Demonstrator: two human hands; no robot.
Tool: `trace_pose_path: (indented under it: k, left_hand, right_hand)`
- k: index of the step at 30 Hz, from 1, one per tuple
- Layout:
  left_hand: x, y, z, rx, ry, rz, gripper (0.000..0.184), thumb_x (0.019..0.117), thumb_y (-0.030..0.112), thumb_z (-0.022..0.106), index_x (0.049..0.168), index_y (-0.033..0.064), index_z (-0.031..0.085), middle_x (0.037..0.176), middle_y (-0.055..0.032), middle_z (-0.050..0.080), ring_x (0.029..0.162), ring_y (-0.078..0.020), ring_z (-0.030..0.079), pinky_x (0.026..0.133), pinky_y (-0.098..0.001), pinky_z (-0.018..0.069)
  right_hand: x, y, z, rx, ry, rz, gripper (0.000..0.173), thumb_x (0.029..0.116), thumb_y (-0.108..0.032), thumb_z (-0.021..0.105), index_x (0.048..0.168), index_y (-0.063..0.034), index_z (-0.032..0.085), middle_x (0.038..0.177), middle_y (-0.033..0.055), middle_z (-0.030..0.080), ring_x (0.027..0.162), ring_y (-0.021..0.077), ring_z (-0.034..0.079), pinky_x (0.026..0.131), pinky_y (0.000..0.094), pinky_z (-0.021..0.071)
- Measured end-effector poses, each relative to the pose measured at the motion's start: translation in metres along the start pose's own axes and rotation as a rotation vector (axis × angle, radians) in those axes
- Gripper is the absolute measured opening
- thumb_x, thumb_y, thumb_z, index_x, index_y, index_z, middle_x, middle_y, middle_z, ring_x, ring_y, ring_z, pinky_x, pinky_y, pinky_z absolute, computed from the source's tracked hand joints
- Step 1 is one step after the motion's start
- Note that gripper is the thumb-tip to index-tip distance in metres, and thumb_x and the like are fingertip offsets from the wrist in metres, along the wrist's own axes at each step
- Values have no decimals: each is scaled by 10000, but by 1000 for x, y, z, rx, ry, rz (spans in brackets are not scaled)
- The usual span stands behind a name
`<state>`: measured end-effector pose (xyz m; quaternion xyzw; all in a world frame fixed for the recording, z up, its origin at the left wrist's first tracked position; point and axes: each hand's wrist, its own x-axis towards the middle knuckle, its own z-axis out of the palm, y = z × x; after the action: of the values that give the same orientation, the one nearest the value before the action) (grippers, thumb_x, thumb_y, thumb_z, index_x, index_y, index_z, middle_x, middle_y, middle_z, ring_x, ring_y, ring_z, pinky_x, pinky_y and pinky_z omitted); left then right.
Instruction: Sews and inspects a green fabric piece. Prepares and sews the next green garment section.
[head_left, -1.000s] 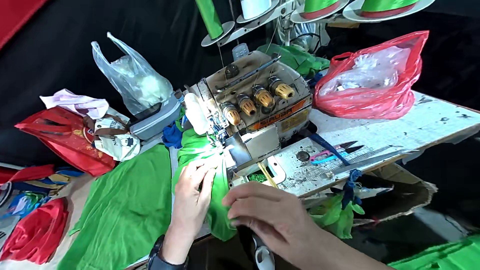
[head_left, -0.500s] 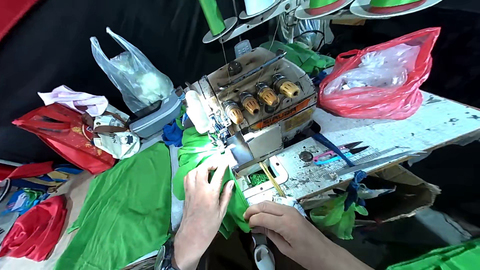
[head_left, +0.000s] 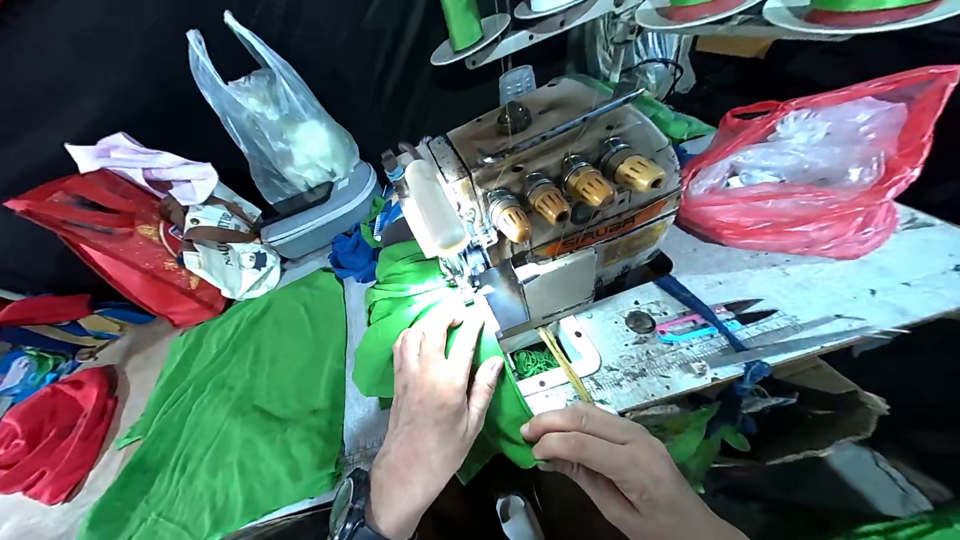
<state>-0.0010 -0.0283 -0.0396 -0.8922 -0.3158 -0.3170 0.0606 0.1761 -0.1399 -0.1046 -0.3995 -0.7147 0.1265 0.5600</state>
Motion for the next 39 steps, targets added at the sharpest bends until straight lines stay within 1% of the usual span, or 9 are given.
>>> trace_pose_path:
  k: [4, 10, 15, 19, 24, 30, 34, 36, 39]
  left_hand:
    - [5, -6, 1, -42, 12, -33, 485, 994, 421, 562, 1308, 68, 673, 1376, -113, 638, 1256, -278, 599, 1054, -488, 448]
    - [12, -14, -1, -66, -15, -72, 559, 968, 497, 568, 1314, 69, 666, 1378, -114, 633, 1325, -276, 562, 1099, -482, 444]
    - [20, -25, -4, -99, -74, -100, 600, 950, 539, 547, 1279, 57, 687, 1319, -107, 662, 1305, -277, 570, 1112, -467, 430]
    - [29, -36, -6, -144, -108, -67, 538, 959, 465, 575, 1255, 29, 682, 1318, -109, 648, 1299, -264, 562, 1112, -457, 423]
    - [37, -52, -6, -165, -213, -65, 445, 1014, 288, 468, 1363, 65, 630, 1474, -81, 556, 1429, -270, 438, 1182, -491, 329]
    - [58, -70, -10, -163, -281, -41, 432, 973, 234, 519, 1351, 63, 638, 1419, -84, 599, 1365, -286, 492, 1151, -485, 343]
    - [69, -82, -9, -169, -268, 11, 434, 965, 205, 576, 1357, 27, 629, 1430, -110, 593, 1369, -310, 486, 1148, -472, 339]
    - [74, -90, -5, -167, -260, 14, 413, 980, 268, 562, 1328, 66, 655, 1404, -89, 611, 1360, -290, 492, 1145, -466, 341]
    - [80, -102, 2, -189, -236, 32, 438, 1021, 347, 515, 1312, 55, 665, 1392, -108, 618, 1369, -294, 496, 1164, -482, 333]
  right_hand:
    - [9, 8, 1, -3, 41, -36, 143, 1058, -224, 563, 1051, -126, 668, 1130, 8, 710, 1069, 79, 662, 920, 198, 536]
    - [19, 10, 0, -1, 72, -39, 141, 1051, -220, 576, 1044, -122, 677, 1137, 2, 718, 1119, 82, 662, 970, 211, 538]
    - [27, 11, 2, -23, 89, -24, 140, 1042, -227, 596, 1040, -141, 707, 1134, -23, 736, 1058, 65, 672, 905, 197, 536]
    - [37, 13, 4, -38, 104, 1, 147, 1034, -245, 610, 1038, -160, 730, 1124, -45, 745, 1009, 47, 675, 869, 186, 536]
    - [47, 20, 5, -17, 129, 19, 132, 1025, -241, 625, 1036, -175, 738, 1114, -49, 750, 1012, 49, 683, 882, 201, 547]
    - [63, 26, 6, -83, 163, 9, 125, 1005, -233, 648, 989, -186, 763, 1050, -70, 752, 957, 26, 662, 841, 185, 520]
    - [76, 31, 7, -204, 159, -72, 127, 1000, -195, 640, 986, -165, 763, 1065, -48, 745, 986, 43, 657, 867, 199, 520]
    - [82, 33, 8, -303, 150, -112, 137, 1004, -193, 630, 1010, -163, 764, 1107, -17, 738, 1024, 77, 655, 880, 228, 525]
    - [85, 35, 7, -493, 112, -134, 196, 1025, -264, 600, 1083, -182, 768, 1180, 71, 692, 1087, 171, 623, 899, 290, 512]
